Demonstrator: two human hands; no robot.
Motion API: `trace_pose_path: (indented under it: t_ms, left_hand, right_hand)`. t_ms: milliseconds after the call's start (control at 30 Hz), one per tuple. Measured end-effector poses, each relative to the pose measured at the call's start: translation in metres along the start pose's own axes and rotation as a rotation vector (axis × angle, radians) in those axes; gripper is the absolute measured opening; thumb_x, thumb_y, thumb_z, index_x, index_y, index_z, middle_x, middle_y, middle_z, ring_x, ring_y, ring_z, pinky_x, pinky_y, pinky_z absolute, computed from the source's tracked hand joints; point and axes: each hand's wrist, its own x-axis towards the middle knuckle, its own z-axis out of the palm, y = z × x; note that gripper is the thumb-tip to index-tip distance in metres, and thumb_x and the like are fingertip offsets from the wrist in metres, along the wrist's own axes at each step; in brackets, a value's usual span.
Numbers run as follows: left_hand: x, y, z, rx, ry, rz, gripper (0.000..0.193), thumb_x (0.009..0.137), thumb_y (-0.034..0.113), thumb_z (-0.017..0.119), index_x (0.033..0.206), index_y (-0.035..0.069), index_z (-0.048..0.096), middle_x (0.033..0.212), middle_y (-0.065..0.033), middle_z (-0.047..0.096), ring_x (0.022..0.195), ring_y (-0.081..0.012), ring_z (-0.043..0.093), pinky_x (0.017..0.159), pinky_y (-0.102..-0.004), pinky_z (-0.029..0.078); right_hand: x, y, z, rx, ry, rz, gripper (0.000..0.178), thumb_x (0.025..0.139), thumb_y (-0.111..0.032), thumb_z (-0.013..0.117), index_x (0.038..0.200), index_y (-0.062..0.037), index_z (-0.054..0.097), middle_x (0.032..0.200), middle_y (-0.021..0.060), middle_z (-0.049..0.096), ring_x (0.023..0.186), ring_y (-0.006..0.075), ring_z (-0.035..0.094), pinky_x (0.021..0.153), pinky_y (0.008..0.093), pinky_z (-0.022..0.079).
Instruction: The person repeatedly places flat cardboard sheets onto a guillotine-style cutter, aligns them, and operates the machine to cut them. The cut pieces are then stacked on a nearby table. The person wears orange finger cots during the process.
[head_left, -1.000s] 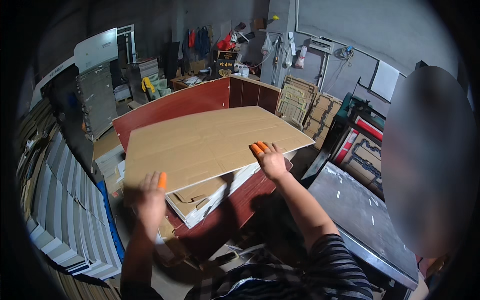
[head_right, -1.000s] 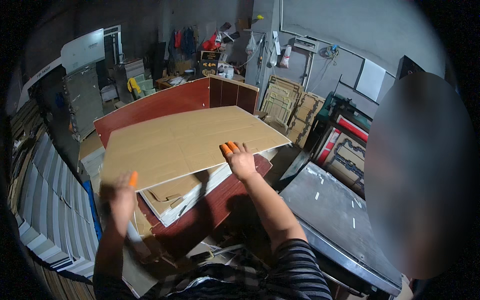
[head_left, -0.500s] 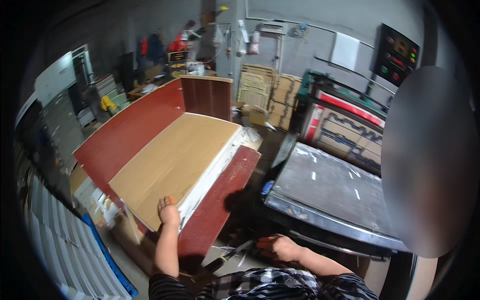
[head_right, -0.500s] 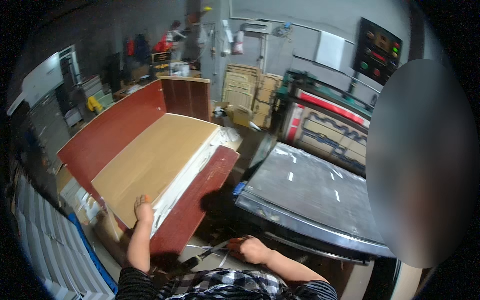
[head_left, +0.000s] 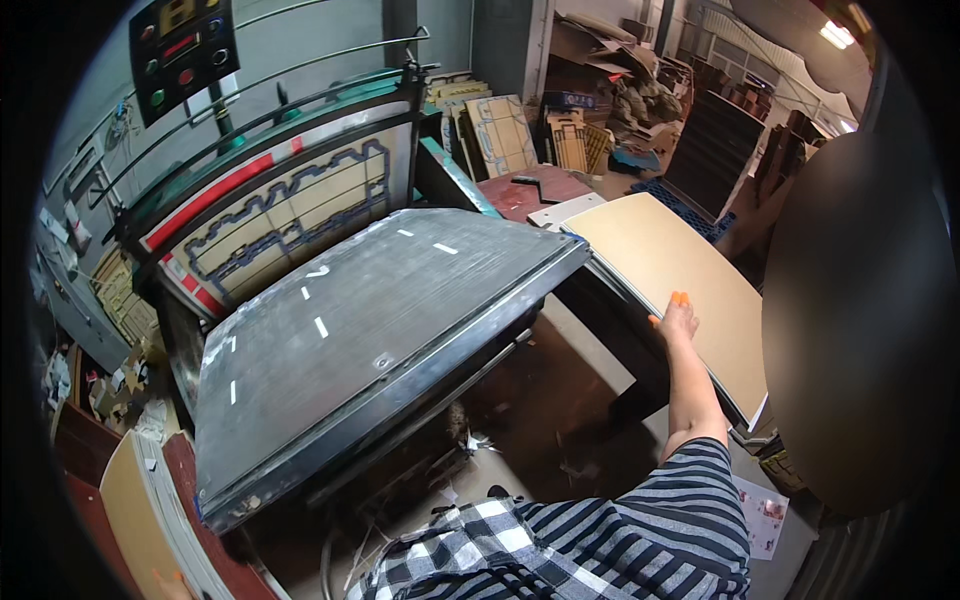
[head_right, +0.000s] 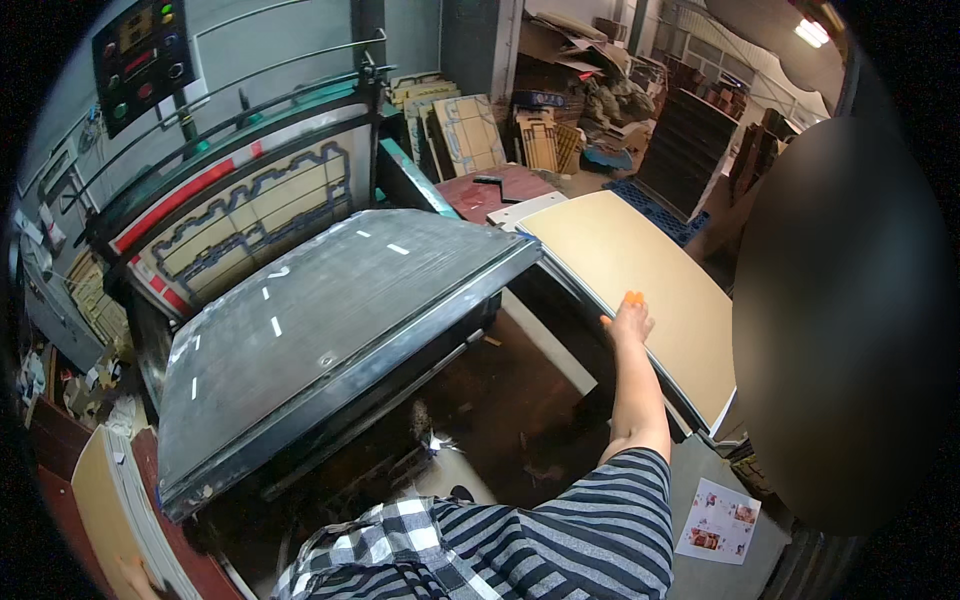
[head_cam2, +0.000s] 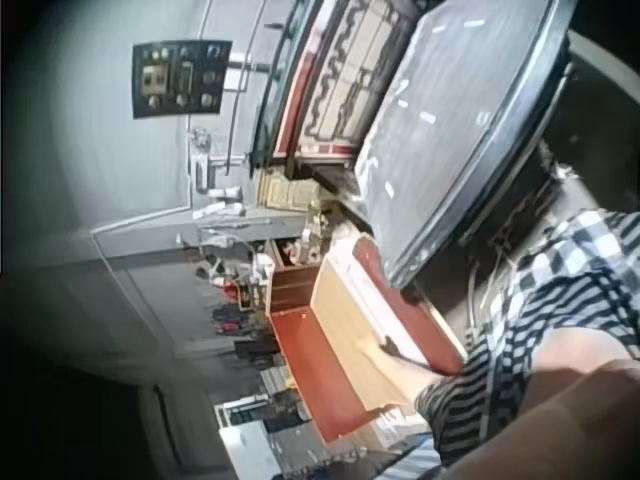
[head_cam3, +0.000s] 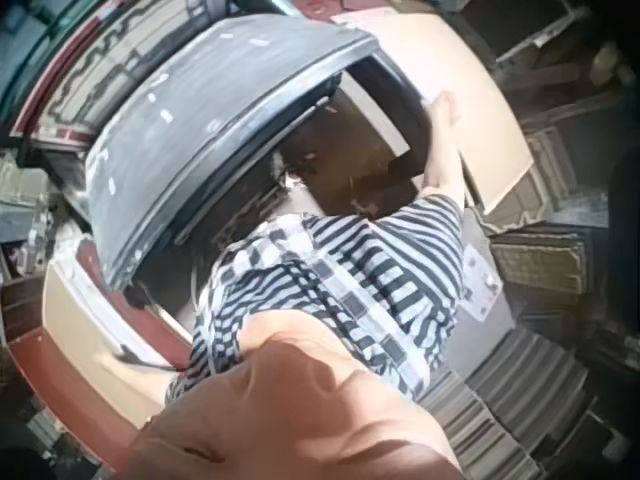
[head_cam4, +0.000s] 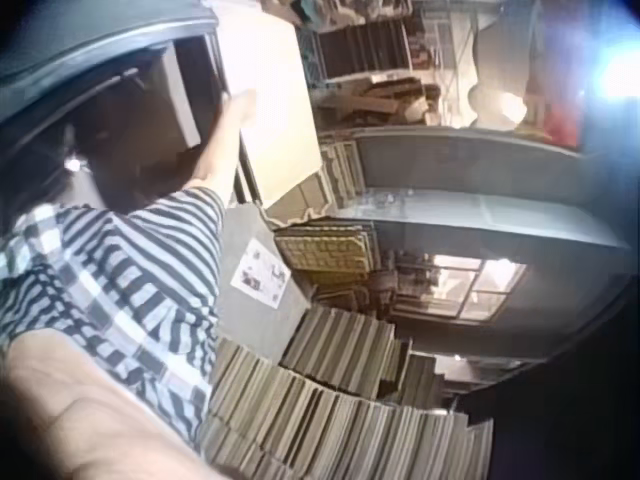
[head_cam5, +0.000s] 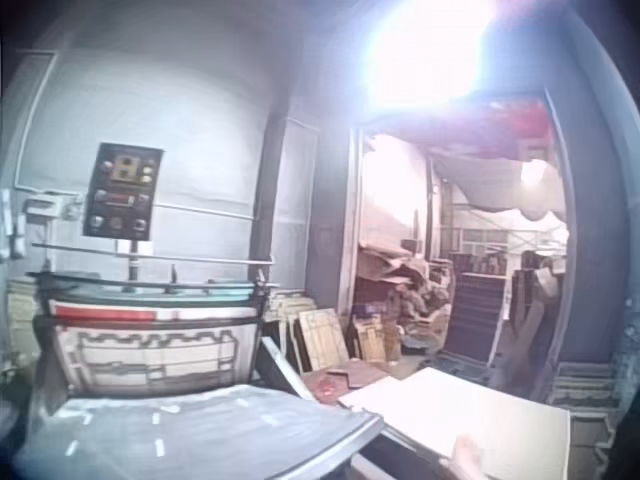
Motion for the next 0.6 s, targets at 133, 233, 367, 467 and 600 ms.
trace_pose_path:
  t_ms: [133,233,367,467,600]
  left_hand:
    - [0.001,0.163,0.069,-0.036,-0.053,0.227,0.056,0.085,0.006,0.064,0.138,0.001,0.046,0.135,-0.0202,0.052,0.124,-0.0299,0.049,0.105,-0.0386,0.036]
    - [-0.031,0.333,0.071,-0.219,-0.14,0.44,0.052,0.086,0.002,0.062,0.136,0.002,0.049,0.138,-0.017,0.05,0.129,-0.0304,0.045,0.108,-0.0377,0.033]
    - [-0.074,0.462,0.053,-0.346,-0.237,0.56,0.049,0.085,-0.002,0.059,0.133,0.004,0.052,0.139,-0.015,0.05,0.129,-0.0286,0.045,0.109,-0.0355,0.032]
    - [-0.101,0.516,0.054,-0.389,-0.313,0.577,0.047,0.085,-0.004,0.058,0.13,0.003,0.054,0.141,-0.0144,0.049,0.13,-0.0276,0.045,0.109,-0.0348,0.031]
    - [-0.118,0.568,0.05,-0.505,-0.353,0.622,0.043,0.085,-0.002,0.059,0.128,0.001,0.056,0.139,-0.0151,0.05,0.129,-0.0279,0.047,0.109,-0.0345,0.032]
  right_hand:
    - [0.003,0.05,-0.016,-0.169,-0.183,0.176,0.11,0.071,-0.06,0.074,0.151,-0.0105,0.018,0.159,0.0116,0.012,0.145,0.0311,0.015,0.108,0.0604,0.022]
    - [0.013,0.089,0.026,-0.108,-0.077,0.016,0.091,0.068,-0.058,0.077,0.135,-0.0059,0.042,0.145,0.0129,0.036,0.136,0.0311,0.032,0.106,0.0625,0.026]
    - [0.014,0.107,0.016,-0.148,0.074,-0.301,0.05,0.071,-0.047,0.078,0.086,-0.004,0.06,0.102,0.0126,0.059,0.103,0.0335,0.057,0.095,0.0634,0.036]
    - [0.026,0.108,-0.026,0.031,0.077,-0.364,0.039,0.076,-0.038,0.077,0.075,-0.0053,0.056,0.085,0.0141,0.059,0.086,0.0343,0.06,0.077,0.0513,0.045]
    - [0.066,0.095,-0.098,0.007,0.389,-0.394,0.027,0.085,-0.029,0.067,0.081,-0.0043,0.057,0.08,0.0166,0.062,0.075,0.037,0.062,0.064,0.0465,0.05]
